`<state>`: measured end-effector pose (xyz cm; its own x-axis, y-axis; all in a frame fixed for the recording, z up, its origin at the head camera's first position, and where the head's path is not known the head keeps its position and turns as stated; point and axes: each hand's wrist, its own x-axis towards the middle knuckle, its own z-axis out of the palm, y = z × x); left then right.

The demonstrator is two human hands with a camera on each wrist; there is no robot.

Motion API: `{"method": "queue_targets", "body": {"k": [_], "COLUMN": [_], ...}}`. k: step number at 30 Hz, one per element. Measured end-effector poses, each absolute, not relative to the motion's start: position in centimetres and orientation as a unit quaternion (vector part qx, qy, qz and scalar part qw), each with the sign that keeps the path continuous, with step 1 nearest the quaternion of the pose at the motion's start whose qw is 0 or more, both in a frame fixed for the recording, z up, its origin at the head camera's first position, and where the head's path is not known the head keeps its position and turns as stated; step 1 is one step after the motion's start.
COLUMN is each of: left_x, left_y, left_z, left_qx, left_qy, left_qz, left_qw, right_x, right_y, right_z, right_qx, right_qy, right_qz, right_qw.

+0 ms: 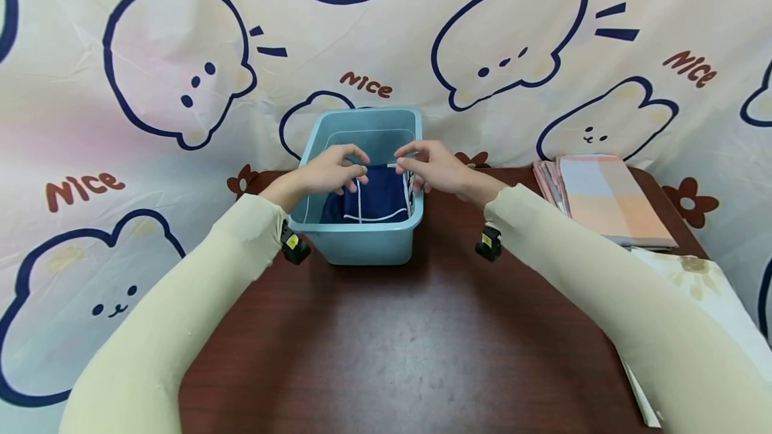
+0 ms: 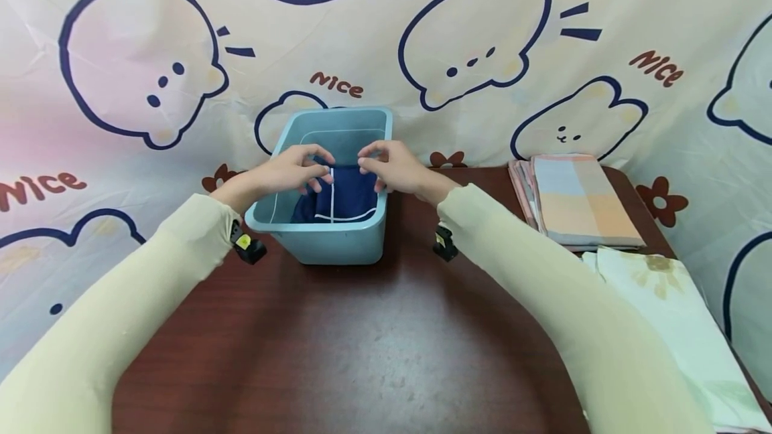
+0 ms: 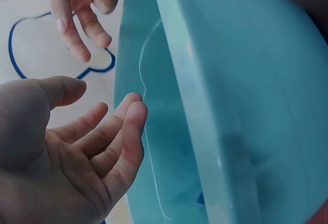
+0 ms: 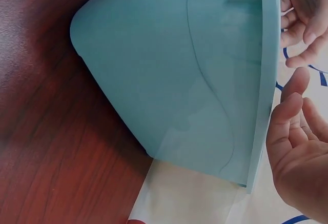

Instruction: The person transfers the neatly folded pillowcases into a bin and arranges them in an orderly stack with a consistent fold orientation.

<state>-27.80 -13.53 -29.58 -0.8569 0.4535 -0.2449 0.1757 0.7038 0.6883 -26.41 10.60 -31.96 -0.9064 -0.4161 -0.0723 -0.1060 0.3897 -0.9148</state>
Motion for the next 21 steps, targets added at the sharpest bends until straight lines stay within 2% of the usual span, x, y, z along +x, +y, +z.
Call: {"method": "queue_targets", "body": {"k": [16,21], "left_x": [-26.0,-25.2], "left_y": [-11.6,-10.9], "left_z": [-29.2,-28.9], "left_qx": [0.199,0.204], "left_qy": [0.886,0.877], "left_qz": [0.367,0.377], "left_qw": [0.201,0.215], "right_x": [-24.4,-23.9], "right_y": [12.8,13.9], "right_z": [-31.9,-32.1], "right_qx": [-0.164,-0.152], "right_qy": [0.826,0.832], "right_qz": [-0.523,-0.520], "right_qw": [0.132,0.124]}}
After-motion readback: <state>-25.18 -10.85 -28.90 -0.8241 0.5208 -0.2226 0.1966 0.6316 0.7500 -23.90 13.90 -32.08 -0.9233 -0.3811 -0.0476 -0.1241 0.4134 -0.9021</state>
